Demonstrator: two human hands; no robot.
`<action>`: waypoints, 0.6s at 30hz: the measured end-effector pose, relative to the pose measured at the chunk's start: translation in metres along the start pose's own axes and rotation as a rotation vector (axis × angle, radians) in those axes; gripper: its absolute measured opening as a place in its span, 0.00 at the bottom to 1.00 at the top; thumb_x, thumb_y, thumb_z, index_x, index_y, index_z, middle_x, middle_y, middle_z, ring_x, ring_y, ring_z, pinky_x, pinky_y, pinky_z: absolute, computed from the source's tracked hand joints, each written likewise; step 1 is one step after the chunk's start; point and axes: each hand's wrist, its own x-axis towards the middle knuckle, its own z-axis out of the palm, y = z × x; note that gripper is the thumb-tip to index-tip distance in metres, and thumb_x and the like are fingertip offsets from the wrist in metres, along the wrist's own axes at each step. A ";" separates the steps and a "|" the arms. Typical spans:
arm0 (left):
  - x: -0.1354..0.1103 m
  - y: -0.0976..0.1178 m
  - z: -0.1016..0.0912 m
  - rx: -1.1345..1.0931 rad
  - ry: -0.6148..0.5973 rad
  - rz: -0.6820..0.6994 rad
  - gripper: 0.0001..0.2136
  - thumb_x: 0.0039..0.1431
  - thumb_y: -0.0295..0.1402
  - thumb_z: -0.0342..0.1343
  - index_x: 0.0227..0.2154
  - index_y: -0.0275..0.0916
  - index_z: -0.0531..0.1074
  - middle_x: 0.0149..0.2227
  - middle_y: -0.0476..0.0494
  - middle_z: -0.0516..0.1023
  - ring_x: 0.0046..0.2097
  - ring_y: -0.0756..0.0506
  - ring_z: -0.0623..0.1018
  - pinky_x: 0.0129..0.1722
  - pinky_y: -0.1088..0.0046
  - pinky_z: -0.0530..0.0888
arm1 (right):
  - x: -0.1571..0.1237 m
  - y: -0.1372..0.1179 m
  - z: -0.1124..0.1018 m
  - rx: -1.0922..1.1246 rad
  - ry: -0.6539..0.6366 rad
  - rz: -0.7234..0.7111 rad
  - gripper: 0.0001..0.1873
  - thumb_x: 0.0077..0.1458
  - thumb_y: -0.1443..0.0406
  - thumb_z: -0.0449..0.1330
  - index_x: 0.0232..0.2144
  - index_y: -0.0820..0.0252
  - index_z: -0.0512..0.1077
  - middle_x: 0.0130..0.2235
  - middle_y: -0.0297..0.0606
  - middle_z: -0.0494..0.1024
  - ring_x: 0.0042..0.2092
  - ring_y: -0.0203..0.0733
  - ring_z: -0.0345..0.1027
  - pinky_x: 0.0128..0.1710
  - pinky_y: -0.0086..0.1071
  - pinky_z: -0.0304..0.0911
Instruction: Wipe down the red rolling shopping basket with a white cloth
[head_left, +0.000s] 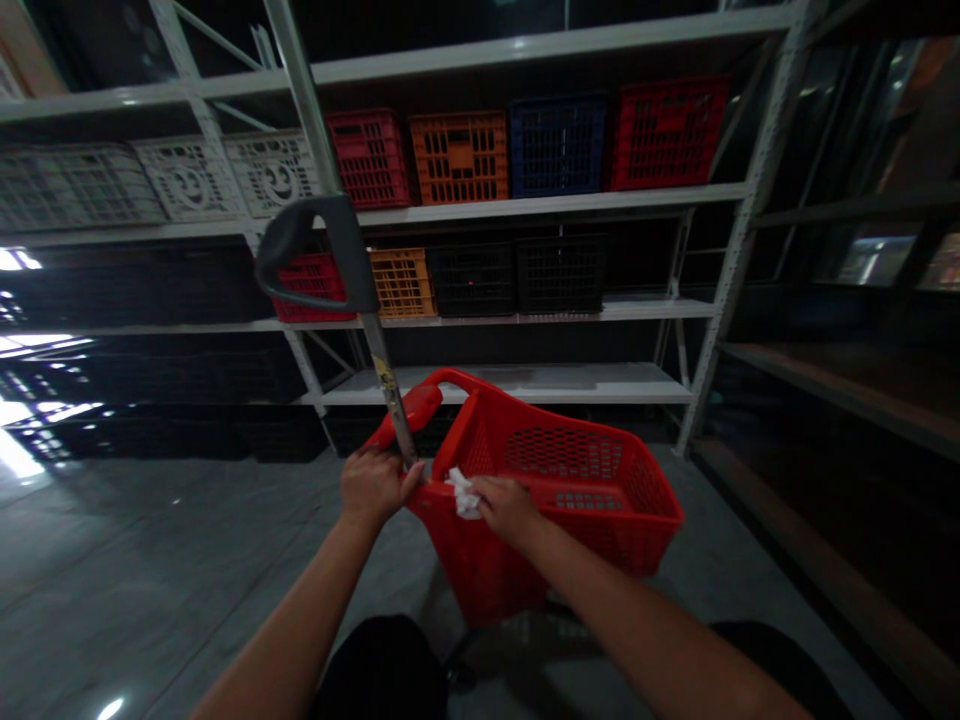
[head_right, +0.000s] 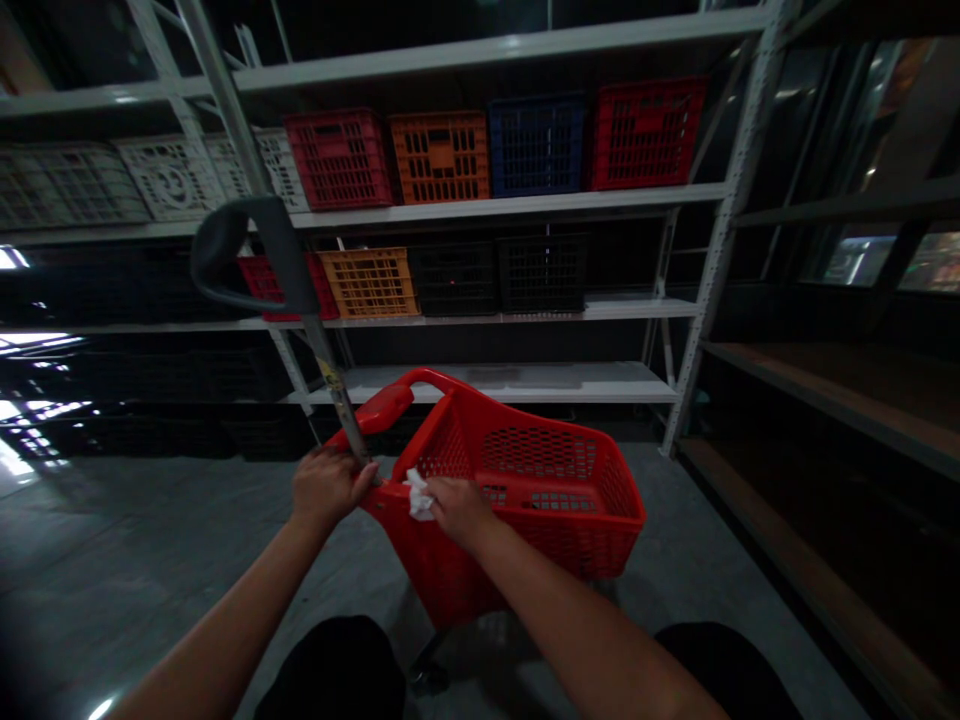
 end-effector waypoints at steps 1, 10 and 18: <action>-0.001 -0.002 0.000 0.002 -0.004 0.000 0.24 0.54 0.48 0.42 0.16 0.37 0.73 0.20 0.40 0.74 0.30 0.42 0.73 0.37 0.64 0.64 | -0.016 0.013 -0.005 -0.016 0.002 0.012 0.13 0.49 0.74 0.53 0.37 0.58 0.71 0.40 0.37 0.77 0.41 0.38 0.70 0.42 0.28 0.62; -0.001 0.000 0.003 0.021 -0.044 -0.005 0.25 0.55 0.49 0.41 0.17 0.36 0.73 0.21 0.39 0.75 0.31 0.41 0.74 0.36 0.64 0.64 | -0.174 0.134 -0.100 -0.334 0.174 0.155 0.15 0.44 0.73 0.51 0.32 0.56 0.72 0.36 0.39 0.78 0.40 0.43 0.70 0.46 0.42 0.60; 0.006 0.012 0.003 0.044 -0.058 -0.013 0.26 0.56 0.50 0.40 0.17 0.37 0.72 0.20 0.40 0.74 0.30 0.42 0.73 0.34 0.66 0.62 | -0.207 0.153 -0.101 -0.443 0.466 0.385 0.11 0.52 0.65 0.49 0.32 0.57 0.71 0.37 0.40 0.78 0.41 0.45 0.71 0.53 0.53 0.50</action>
